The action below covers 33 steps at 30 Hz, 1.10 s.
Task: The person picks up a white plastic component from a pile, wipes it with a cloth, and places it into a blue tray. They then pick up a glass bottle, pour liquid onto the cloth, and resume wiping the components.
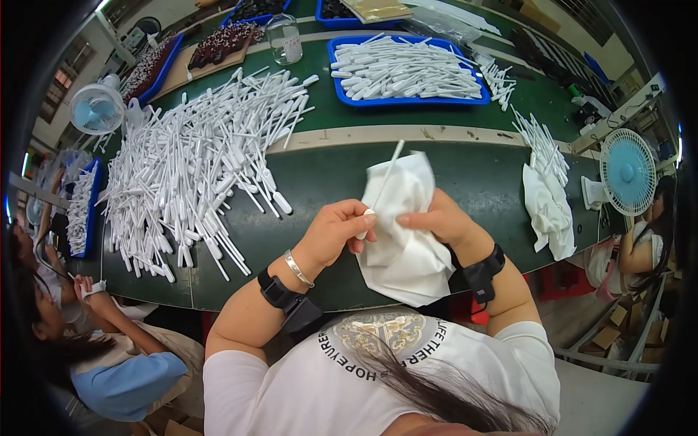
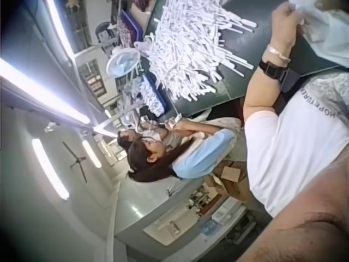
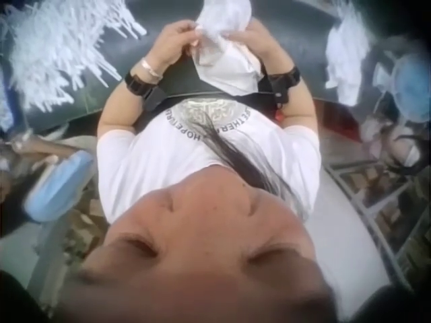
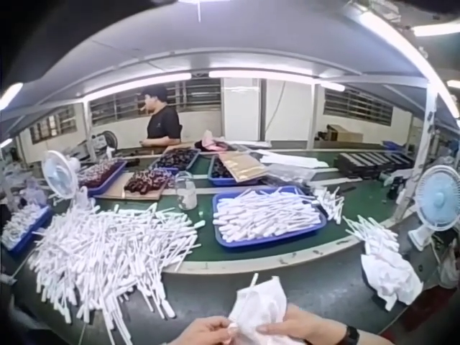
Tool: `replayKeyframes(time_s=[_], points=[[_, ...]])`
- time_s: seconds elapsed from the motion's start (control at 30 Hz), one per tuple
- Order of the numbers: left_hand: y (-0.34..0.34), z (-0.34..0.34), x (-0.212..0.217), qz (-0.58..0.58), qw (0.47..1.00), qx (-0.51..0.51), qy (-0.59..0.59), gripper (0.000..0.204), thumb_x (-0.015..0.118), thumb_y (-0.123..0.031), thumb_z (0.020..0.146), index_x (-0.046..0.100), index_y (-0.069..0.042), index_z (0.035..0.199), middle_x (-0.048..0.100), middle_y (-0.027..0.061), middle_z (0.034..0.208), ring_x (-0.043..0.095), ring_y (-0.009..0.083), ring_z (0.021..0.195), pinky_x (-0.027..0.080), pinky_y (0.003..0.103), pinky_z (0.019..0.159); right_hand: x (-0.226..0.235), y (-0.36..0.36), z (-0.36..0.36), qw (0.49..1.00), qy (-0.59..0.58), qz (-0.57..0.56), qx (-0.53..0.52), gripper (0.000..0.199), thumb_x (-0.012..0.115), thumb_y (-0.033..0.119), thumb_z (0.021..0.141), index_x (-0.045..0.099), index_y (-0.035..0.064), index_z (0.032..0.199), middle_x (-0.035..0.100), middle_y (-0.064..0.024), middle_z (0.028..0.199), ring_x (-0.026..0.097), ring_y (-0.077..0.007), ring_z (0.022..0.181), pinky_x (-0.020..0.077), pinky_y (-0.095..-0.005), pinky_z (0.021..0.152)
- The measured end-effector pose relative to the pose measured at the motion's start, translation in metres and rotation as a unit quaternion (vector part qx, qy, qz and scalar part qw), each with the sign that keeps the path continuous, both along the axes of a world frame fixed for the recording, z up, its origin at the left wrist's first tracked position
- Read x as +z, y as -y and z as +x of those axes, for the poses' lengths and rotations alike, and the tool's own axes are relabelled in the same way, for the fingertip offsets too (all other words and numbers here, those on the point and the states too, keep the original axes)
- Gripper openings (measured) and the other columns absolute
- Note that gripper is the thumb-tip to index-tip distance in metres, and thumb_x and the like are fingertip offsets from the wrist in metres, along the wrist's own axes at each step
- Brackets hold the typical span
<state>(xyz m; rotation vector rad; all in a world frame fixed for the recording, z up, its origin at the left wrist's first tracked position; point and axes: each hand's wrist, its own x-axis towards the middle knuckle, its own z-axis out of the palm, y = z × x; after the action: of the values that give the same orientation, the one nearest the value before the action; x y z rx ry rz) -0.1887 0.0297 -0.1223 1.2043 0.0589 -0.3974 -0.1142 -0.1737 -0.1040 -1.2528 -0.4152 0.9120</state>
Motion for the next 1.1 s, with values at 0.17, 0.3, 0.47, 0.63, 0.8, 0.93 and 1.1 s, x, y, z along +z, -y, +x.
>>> replayKeyframes(time_s=[0.17,0.3,0.47,0.63,0.8,0.93,1.1], points=[[-0.003,-0.001,0.01,-0.041,0.997,0.065,0.019,0.014,0.053,-0.016,0.084,0.054,-0.003,0.085,0.059,0.0064,0.072,0.05,0.0085,0.053,0.041,0.021,0.048,0.007,-0.001,-0.007,0.987,-0.069,0.119,-0.078,0.05,0.062,0.015,0.076,0.041,-0.0008,0.119,0.053,-0.0084,0.109,0.053,-0.0192,0.097,0.0421,-0.0318,0.084],[-0.01,-0.001,0.006,-0.054,0.994,0.082,0.053,0.014,0.053,-0.016,0.084,0.054,-0.003,0.086,0.059,0.0064,0.072,0.052,0.0096,0.059,0.042,0.021,0.052,0.001,-0.01,-0.019,0.952,-0.159,0.19,-0.183,0.05,0.06,0.017,0.078,0.04,0.0004,0.12,0.052,-0.009,0.111,0.052,-0.0199,0.099,0.0418,-0.032,0.085],[-0.013,0.002,-0.002,-0.138,0.987,0.079,0.023,0.013,0.053,-0.015,0.084,0.054,-0.002,0.087,0.058,0.0062,0.073,0.053,0.0113,0.064,0.042,0.021,0.058,-0.022,-0.013,-0.016,0.991,0.014,0.113,-0.063,0.054,0.064,0.017,0.074,0.041,0.0015,0.12,0.052,-0.0078,0.112,0.049,-0.0184,0.103,0.0386,-0.0319,0.088],[-0.008,0.006,-0.004,-0.143,0.989,0.026,-0.022,0.013,0.053,-0.017,0.084,0.056,-0.004,0.087,0.059,0.0044,0.078,0.053,0.0095,0.068,0.042,0.021,0.058,0.003,0.018,0.01,0.964,0.16,0.077,0.199,0.05,0.063,0.01,0.068,0.047,0.0021,0.115,0.053,-0.0055,0.109,0.048,-0.0164,0.101,0.0366,-0.0301,0.089],[0.006,0.001,0.004,0.067,0.991,0.045,0.108,0.014,0.053,-0.01,0.083,0.056,-0.002,0.094,0.056,0.0052,0.093,0.052,0.0102,0.079,0.042,0.022,0.07,-0.026,0.027,0.028,0.917,0.314,-0.008,0.247,0.048,0.06,0.009,0.067,0.05,0.0042,0.114,0.055,-0.0076,0.107,0.05,-0.0181,0.1,0.0372,-0.0282,0.087],[0.036,0.005,0.019,0.161,0.956,0.058,0.237,0.015,0.054,-0.007,0.081,0.056,-0.001,0.095,0.054,0.0048,0.1,0.051,0.0108,0.085,0.04,0.023,0.075,-0.017,0.01,0.013,0.925,0.369,-0.036,0.083,0.045,0.062,0.014,0.07,0.051,0.0055,0.113,0.054,-0.0125,0.107,0.05,-0.0206,0.1,0.0383,-0.03,0.086],[0.075,0.025,0.061,0.149,0.97,0.033,0.19,0.014,0.054,-0.008,0.082,0.057,-0.001,0.093,0.054,0.0037,0.096,0.051,0.0109,0.085,0.04,0.024,0.076,-0.011,0.024,0.021,0.918,0.395,-0.003,-0.033,0.045,0.057,0.019,0.075,0.047,0.009,0.118,0.053,-0.0134,0.108,0.05,-0.0244,0.099,0.0377,-0.0299,0.086]])
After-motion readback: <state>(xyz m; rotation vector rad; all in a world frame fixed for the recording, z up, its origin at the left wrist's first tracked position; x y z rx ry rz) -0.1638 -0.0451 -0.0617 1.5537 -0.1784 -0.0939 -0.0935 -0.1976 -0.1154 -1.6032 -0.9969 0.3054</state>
